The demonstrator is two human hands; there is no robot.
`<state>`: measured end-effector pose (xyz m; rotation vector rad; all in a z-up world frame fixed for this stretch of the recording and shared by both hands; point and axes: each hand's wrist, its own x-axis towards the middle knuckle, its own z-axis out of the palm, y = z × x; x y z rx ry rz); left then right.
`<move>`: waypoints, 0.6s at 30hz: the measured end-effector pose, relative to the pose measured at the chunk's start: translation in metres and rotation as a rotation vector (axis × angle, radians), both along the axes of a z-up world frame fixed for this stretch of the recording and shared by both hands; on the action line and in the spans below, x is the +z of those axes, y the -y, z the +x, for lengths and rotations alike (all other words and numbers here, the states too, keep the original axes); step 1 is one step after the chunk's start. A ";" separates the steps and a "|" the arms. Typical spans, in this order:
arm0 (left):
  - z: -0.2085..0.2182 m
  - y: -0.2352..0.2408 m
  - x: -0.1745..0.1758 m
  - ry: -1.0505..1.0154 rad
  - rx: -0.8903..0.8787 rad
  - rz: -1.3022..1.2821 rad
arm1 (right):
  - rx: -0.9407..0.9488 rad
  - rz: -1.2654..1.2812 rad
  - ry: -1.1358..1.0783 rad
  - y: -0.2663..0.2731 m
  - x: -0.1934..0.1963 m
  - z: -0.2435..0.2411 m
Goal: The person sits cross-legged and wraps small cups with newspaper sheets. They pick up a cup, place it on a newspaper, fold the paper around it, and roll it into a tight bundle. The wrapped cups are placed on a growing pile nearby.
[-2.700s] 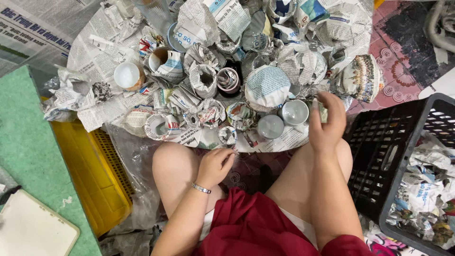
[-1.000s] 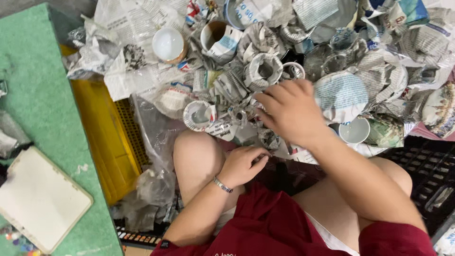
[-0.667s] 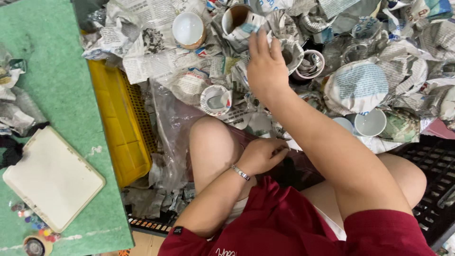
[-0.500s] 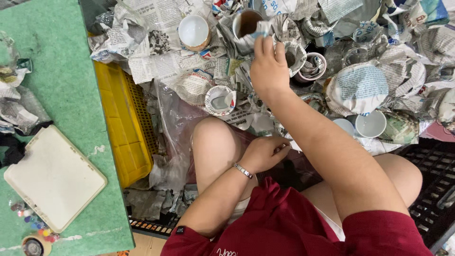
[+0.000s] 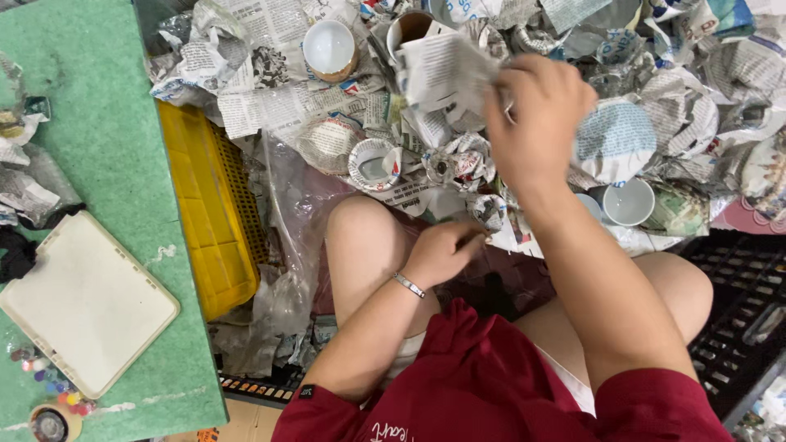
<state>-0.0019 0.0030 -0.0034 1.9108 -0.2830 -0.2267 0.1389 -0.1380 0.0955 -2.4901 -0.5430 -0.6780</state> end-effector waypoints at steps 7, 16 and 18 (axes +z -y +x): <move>-0.011 -0.007 -0.014 -0.140 -0.082 -0.488 | -0.216 0.203 -0.314 0.083 -0.044 -0.117; -0.026 0.010 -0.079 -0.196 0.079 -0.311 | -0.107 0.265 -0.544 0.108 -0.098 -0.193; -0.026 0.011 -0.081 -0.117 0.084 -0.268 | -0.116 0.465 -0.444 0.100 -0.094 -0.193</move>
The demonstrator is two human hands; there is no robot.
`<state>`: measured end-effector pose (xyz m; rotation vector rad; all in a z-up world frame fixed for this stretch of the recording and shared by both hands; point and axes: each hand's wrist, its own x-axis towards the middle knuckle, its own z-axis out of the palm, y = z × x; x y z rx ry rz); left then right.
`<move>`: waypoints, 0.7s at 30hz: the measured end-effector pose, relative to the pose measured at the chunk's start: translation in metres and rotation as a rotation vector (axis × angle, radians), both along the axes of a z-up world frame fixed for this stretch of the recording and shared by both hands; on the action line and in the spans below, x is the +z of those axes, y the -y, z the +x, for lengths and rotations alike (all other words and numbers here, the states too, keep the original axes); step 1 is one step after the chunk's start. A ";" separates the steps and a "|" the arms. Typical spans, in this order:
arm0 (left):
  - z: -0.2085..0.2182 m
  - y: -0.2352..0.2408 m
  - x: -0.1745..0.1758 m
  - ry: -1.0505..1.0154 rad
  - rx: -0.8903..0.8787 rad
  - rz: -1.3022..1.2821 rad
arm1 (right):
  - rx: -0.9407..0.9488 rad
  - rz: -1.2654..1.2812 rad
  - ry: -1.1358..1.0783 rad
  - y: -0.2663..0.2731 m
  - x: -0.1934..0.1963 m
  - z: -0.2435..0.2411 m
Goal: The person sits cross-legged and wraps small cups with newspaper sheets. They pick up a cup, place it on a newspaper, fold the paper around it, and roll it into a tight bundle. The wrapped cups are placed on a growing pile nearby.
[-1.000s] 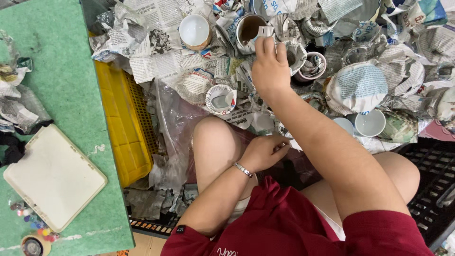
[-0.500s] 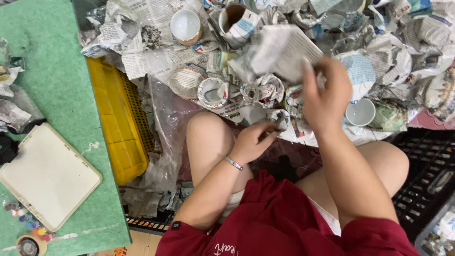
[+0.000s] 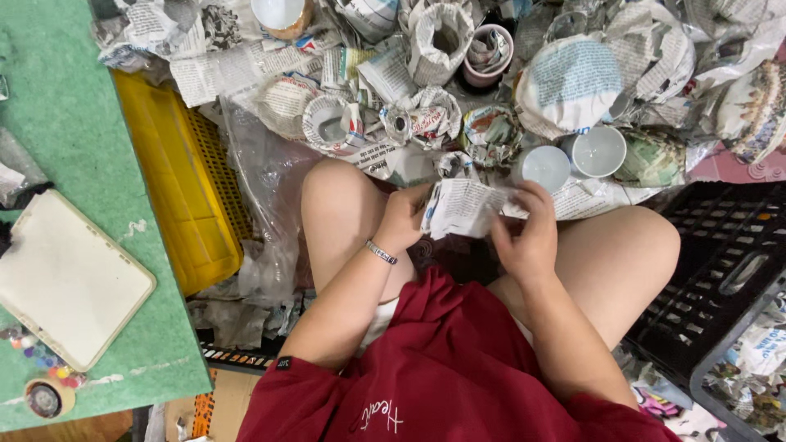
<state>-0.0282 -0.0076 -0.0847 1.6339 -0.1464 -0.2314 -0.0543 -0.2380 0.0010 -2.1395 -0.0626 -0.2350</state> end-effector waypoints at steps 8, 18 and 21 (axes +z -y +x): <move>0.008 0.001 0.027 -0.055 0.036 0.074 | 0.342 -0.334 0.083 -0.022 0.023 0.013; 0.013 0.007 0.026 0.175 0.018 0.324 | 0.198 -0.058 -0.146 0.006 -0.058 -0.002; 0.012 -0.001 0.020 0.115 -0.053 0.112 | -0.043 0.330 -0.372 0.015 -0.075 -0.001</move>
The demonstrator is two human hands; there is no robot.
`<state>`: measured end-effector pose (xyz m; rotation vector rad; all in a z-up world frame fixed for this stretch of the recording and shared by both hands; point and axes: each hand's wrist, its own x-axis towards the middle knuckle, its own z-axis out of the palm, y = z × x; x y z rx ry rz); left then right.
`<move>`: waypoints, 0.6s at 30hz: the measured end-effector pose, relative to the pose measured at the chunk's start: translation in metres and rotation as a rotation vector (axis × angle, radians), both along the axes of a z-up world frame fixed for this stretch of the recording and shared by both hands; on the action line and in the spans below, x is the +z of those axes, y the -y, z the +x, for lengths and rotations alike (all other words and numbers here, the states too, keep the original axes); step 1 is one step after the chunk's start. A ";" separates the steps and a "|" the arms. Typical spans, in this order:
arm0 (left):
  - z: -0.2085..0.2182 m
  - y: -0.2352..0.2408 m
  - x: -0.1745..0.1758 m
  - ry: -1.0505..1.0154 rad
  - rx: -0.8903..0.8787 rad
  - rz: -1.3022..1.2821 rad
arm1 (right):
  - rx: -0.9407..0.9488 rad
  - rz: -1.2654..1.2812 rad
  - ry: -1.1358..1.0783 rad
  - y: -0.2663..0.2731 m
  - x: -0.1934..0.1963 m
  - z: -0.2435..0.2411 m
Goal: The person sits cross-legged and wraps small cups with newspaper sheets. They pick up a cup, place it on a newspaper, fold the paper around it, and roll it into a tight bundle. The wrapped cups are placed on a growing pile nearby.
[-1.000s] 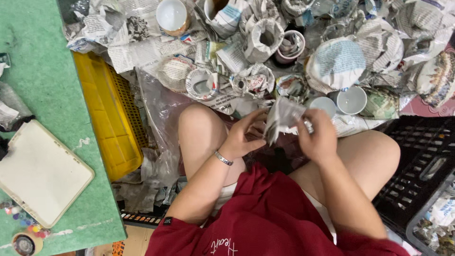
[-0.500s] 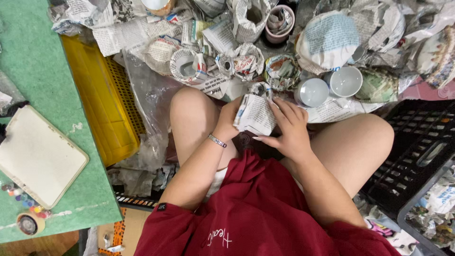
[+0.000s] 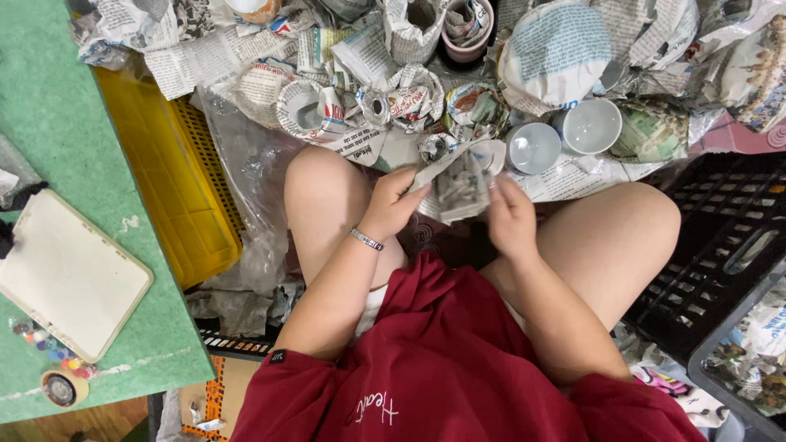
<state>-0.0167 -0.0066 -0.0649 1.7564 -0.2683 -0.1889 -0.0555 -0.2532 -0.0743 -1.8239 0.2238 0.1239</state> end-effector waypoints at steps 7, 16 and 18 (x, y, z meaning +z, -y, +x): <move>0.001 -0.008 0.003 -0.037 0.074 -0.189 | -0.057 0.690 0.000 0.015 0.037 0.020; -0.001 0.000 0.034 0.160 0.048 0.109 | 0.503 -0.123 0.339 -0.016 0.076 0.018; 0.000 0.002 0.037 0.186 0.022 0.059 | 0.561 -0.083 0.283 -0.021 0.074 0.016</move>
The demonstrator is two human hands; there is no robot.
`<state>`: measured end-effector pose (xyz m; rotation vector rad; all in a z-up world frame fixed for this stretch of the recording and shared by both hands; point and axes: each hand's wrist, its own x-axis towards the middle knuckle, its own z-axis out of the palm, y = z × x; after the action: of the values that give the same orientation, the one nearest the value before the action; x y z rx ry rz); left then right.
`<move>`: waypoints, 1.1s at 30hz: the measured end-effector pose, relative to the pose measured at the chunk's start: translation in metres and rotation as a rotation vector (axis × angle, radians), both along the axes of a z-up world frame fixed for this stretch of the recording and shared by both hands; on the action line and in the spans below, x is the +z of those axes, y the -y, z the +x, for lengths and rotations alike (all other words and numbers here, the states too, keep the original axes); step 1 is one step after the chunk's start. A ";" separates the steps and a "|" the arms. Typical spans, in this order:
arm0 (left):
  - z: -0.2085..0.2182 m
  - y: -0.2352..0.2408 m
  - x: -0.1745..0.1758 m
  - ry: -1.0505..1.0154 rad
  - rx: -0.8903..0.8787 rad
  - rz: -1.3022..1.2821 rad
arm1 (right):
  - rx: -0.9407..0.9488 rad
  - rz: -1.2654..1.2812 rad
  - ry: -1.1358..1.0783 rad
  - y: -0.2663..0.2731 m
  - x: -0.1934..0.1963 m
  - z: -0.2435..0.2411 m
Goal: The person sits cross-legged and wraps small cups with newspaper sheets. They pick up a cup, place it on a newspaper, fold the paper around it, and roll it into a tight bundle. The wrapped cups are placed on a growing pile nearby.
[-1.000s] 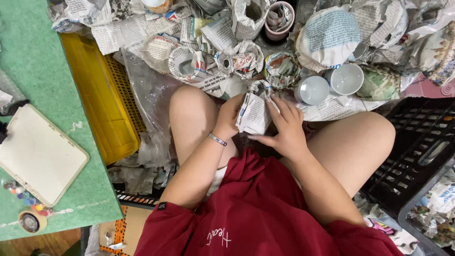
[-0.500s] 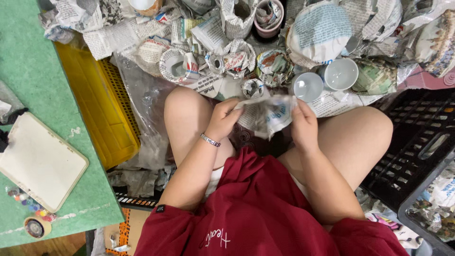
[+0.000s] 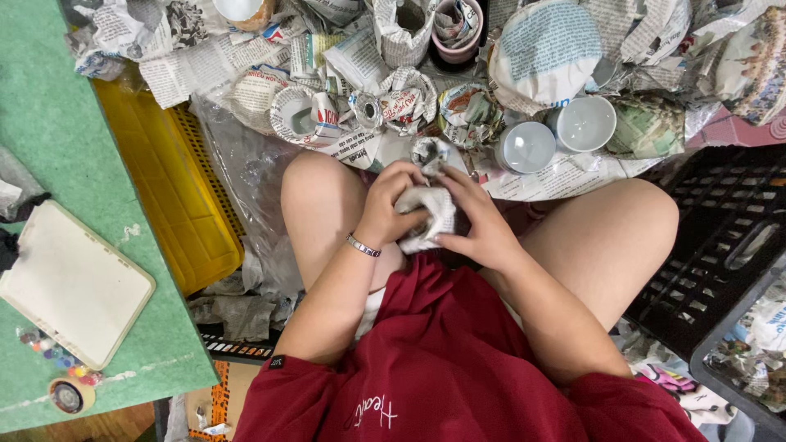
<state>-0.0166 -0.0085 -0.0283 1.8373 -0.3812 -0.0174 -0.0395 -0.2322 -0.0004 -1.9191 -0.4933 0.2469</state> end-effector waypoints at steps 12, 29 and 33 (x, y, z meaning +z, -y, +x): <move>0.004 0.008 -0.003 -0.124 0.034 0.055 | -0.138 0.020 -0.055 -0.003 -0.006 0.001; 0.003 0.009 -0.004 -0.178 0.001 0.261 | -0.156 -0.060 0.045 -0.009 -0.002 0.004; -0.011 0.007 0.020 -0.089 0.152 0.471 | -0.263 -0.065 0.135 0.002 -0.003 -0.005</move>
<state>-0.0275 -0.0153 -0.0086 2.3173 -0.1808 -0.0908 -0.0440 -0.2340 -0.0036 -2.0483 -0.3197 -0.0380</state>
